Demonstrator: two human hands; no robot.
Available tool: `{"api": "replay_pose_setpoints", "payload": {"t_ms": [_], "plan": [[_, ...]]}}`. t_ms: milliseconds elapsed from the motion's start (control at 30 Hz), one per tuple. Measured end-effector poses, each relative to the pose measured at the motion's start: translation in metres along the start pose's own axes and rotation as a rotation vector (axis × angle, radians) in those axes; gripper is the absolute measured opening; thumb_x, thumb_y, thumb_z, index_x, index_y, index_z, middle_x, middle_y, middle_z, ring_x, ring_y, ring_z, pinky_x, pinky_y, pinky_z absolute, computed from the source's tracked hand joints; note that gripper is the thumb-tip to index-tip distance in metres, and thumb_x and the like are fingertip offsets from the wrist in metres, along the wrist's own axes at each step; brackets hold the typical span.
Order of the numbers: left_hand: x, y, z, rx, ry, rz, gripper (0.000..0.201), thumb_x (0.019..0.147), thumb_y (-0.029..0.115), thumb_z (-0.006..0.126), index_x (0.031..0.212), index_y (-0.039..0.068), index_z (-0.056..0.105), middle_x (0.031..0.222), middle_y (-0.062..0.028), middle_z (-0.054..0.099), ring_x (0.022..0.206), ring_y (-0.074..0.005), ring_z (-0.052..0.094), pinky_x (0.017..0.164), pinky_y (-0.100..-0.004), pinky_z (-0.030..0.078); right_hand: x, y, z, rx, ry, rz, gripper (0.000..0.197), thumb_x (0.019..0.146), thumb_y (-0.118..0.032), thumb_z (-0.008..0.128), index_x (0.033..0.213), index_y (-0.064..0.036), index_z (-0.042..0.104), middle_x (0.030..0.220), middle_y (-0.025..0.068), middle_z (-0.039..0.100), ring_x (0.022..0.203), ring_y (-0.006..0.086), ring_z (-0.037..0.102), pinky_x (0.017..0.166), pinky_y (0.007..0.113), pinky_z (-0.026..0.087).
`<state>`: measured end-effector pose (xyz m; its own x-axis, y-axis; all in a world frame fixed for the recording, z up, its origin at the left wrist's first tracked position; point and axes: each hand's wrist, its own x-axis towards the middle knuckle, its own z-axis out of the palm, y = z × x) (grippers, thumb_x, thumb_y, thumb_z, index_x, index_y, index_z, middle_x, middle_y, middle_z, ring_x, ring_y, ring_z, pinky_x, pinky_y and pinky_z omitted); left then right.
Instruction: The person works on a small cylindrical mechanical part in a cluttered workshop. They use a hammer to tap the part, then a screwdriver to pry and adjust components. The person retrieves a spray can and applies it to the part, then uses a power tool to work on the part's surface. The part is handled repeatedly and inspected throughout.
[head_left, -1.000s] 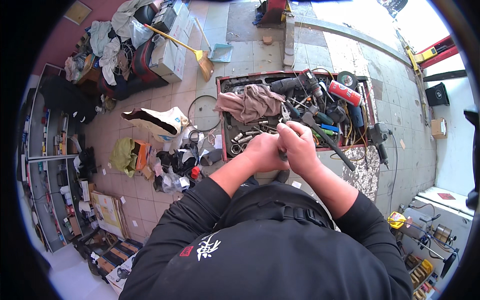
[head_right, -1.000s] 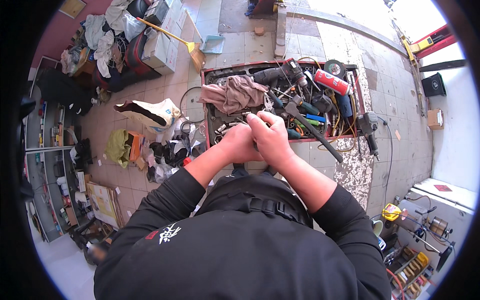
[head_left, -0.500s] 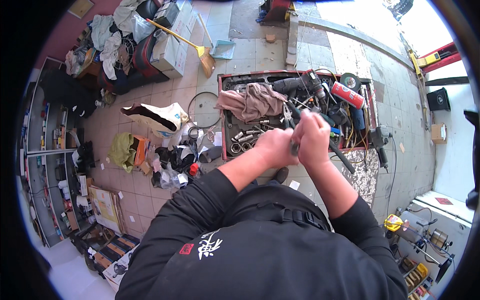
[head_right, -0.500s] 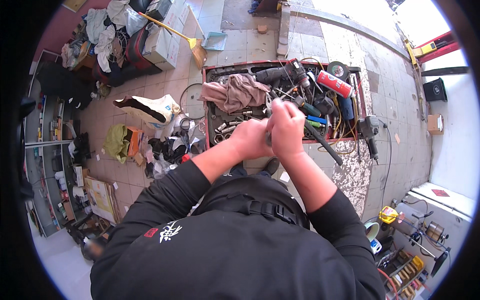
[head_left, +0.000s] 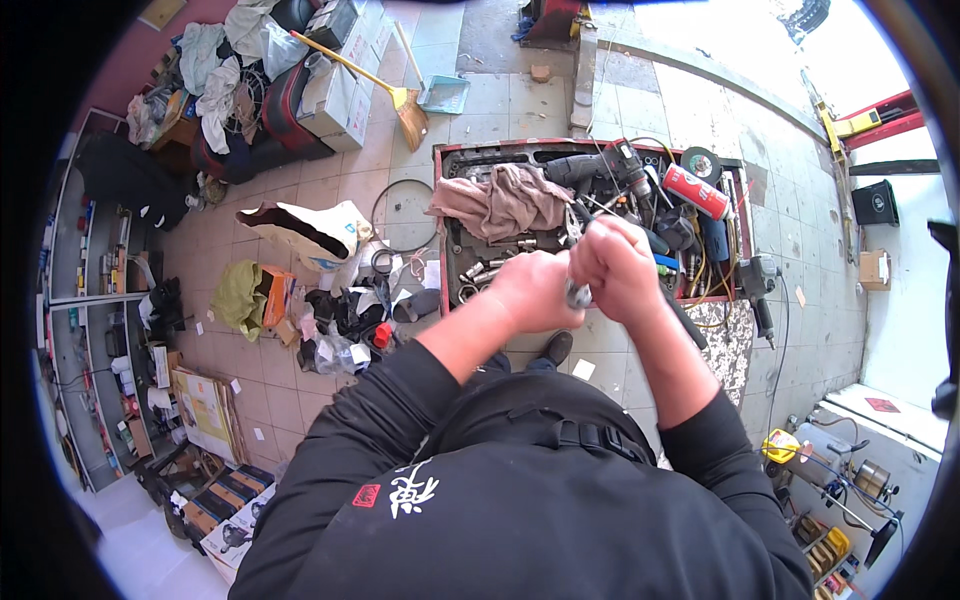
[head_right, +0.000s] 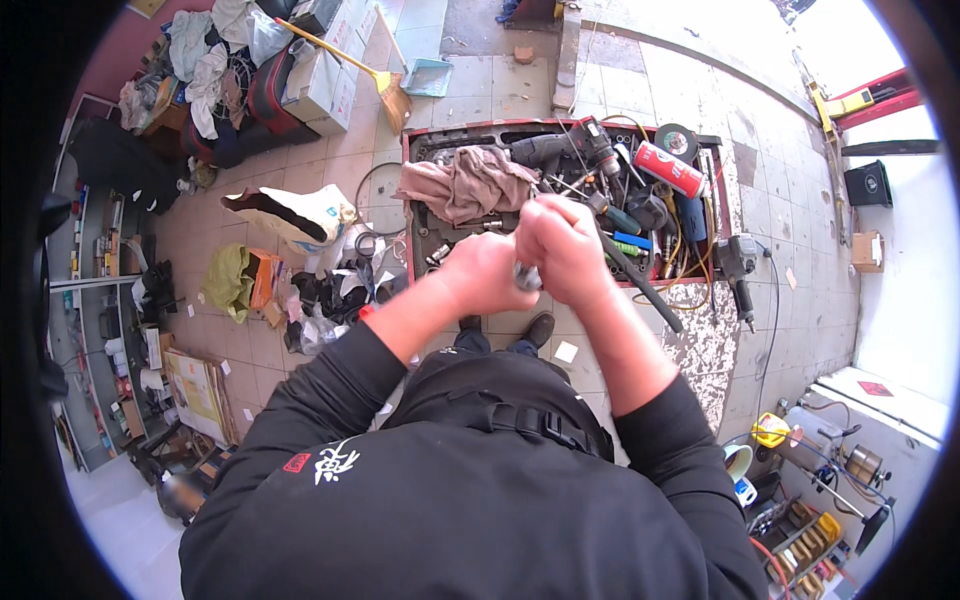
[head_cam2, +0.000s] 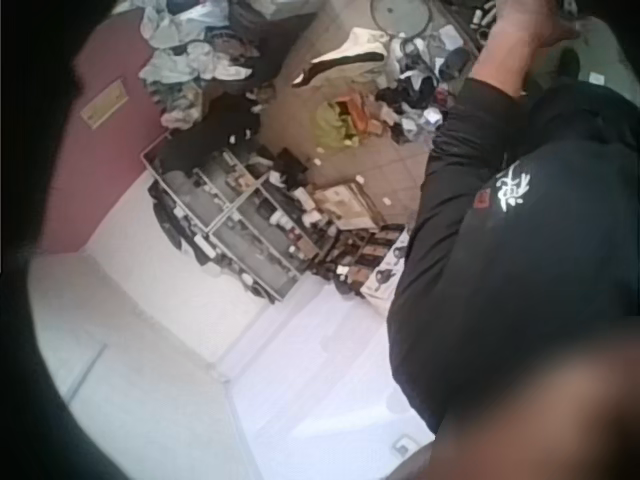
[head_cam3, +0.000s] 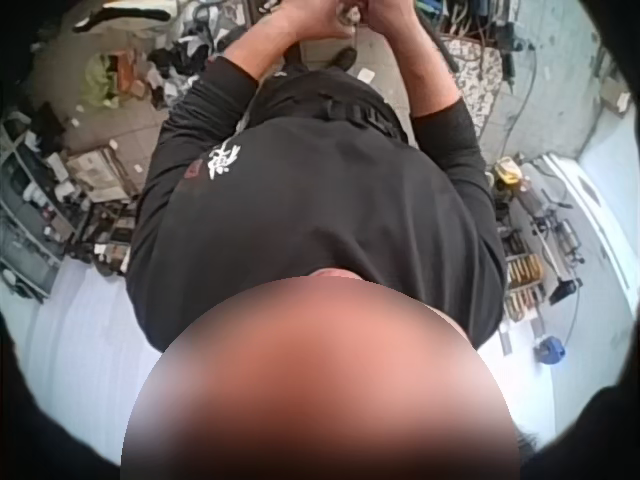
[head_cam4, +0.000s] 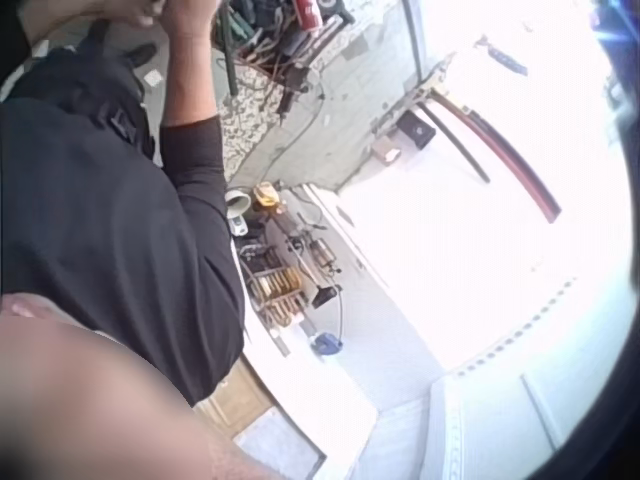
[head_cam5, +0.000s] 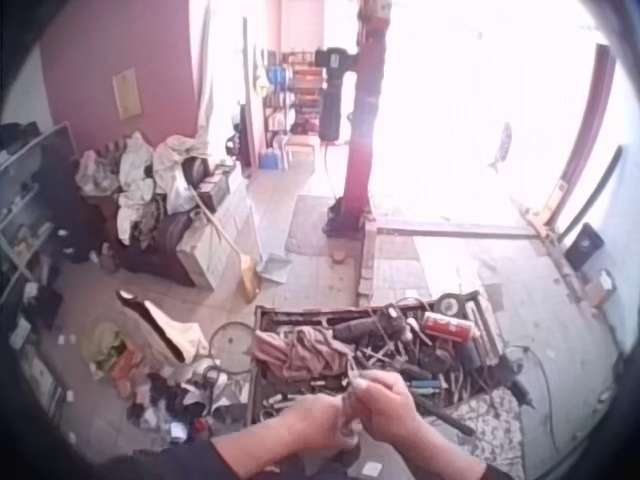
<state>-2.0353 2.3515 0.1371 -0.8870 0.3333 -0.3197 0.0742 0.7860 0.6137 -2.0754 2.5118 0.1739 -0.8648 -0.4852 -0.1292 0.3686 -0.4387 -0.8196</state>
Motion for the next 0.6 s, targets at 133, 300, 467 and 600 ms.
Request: {"api": "replay_pose_setpoints", "payload": {"t_ms": [133,300,467,600], "plan": [[-0.006,-0.007,-0.021,0.071,-0.26,0.167,0.055,0.072,0.044,0.09,0.109,0.007,0.075,0.104,-0.0194,0.082,0.102,-0.0394,0.08,0.091,-0.0486,0.064,-0.013,0.003,0.003,-0.007,-0.041,0.02,0.032,0.11,-0.013,0.061,0.08,-0.0058,0.053,0.063,0.0002,0.048,0.055,0.0116,0.042,0.056,0.033,0.039],[-0.003,-0.02,0.01,0.032,0.04,0.061,0.055,0.078,0.045,0.088,0.115,0.01,0.07,0.102,-0.0194,0.08,0.099,-0.0426,0.079,0.091,-0.052,0.065,0.003,0.022,0.015,-0.039,0.318,-0.064,0.041,0.113,-0.018,0.06,0.075,-0.0113,0.045,0.06,0.0,0.04,0.051,0.0149,0.038,0.055,0.036,0.038],[-0.026,-0.109,0.022,-0.1,-0.541,0.155,0.068,0.069,0.041,0.095,0.123,0.006,0.076,0.113,-0.0229,0.08,0.108,-0.0403,0.078,0.096,-0.0481,0.062,-0.009,-0.059,-0.019,0.122,-0.518,-0.046,0.041,0.111,-0.019,0.059,0.075,-0.0098,0.043,0.058,0.0006,0.04,0.051,0.0168,0.038,0.056,0.038,0.038],[-0.068,-0.131,0.03,-0.114,-0.261,-0.043,0.066,0.07,0.043,0.097,0.12,0.005,0.074,0.106,-0.0232,0.08,0.106,-0.0438,0.078,0.094,-0.0503,0.061,-0.006,-0.068,-0.061,-0.068,0.085,-0.087,0.024,0.112,-0.015,0.058,0.089,-0.0106,0.052,0.071,-0.0006,0.047,0.062,0.0172,0.046,0.067,0.036,0.046]]}}
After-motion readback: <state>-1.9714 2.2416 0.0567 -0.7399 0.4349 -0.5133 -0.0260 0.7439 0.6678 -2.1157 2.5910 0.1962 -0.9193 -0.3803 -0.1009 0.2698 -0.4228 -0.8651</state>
